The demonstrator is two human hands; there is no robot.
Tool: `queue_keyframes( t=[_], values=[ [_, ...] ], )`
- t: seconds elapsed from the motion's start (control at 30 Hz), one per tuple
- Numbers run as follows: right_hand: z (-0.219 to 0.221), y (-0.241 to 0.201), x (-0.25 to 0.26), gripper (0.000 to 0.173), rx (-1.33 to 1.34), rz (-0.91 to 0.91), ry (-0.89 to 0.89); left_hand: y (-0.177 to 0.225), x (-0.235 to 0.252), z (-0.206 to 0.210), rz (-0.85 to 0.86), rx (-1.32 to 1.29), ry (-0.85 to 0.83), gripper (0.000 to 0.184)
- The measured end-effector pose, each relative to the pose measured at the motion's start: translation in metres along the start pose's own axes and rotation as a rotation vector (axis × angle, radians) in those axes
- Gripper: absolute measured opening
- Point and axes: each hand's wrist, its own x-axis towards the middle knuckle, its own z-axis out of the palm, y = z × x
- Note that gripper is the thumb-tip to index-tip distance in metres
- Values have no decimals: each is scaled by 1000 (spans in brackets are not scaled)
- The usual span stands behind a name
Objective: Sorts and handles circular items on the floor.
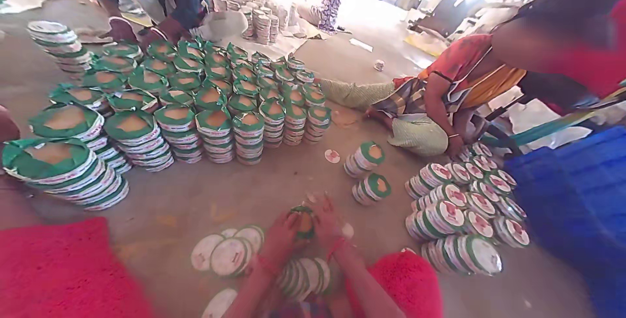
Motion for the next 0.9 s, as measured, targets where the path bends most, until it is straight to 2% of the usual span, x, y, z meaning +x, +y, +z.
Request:
queue_keyframes(
  t=[0.1,0.17,0.2,0.27,0.33,0.37,0.5,0.53,0.67,0.73,0.77,0.83,0.9],
  values=[
    [-3,-8,5,54,-279,32,-184,-1,-1,3,32,12,62,66],
    [-5,-15,9,61,-334,62,-281,-1,-2,2,8,-35,106,70],
    [-7,-17,10,58,-288,72,-290,1,-2,-1,-40,-89,119,77],
    [-7,-13,10,45,-71,58,-190,4,-4,-8,-158,-200,144,97],
    [3,-5,6,38,133,-9,-72,1,-6,-9,-195,-246,154,105],
    [6,-4,4,39,139,-51,-47,-2,-6,-8,-201,-258,144,105],
    [3,-18,-6,68,-281,-65,-332,-7,-4,-9,-285,-275,33,105],
    [4,-19,-9,72,-318,-87,-318,-7,-4,-9,-301,-282,20,105],
    [1,-19,-19,53,-94,-196,-123,-5,-2,-17,-343,-332,-28,103],
    [4,-18,-23,49,-69,-263,-26,-5,-1,-19,-351,-348,-47,103],
    [3,-19,-26,49,-139,-257,-62,-5,-1,-19,-350,-349,-48,103],
    [1,-26,-29,53,-353,-188,-262,-5,-1,-18,-357,-343,-57,103],
    [2,-29,-34,49,-367,-179,-286,-5,-2,-19,-367,-329,-57,103]
  ],
)
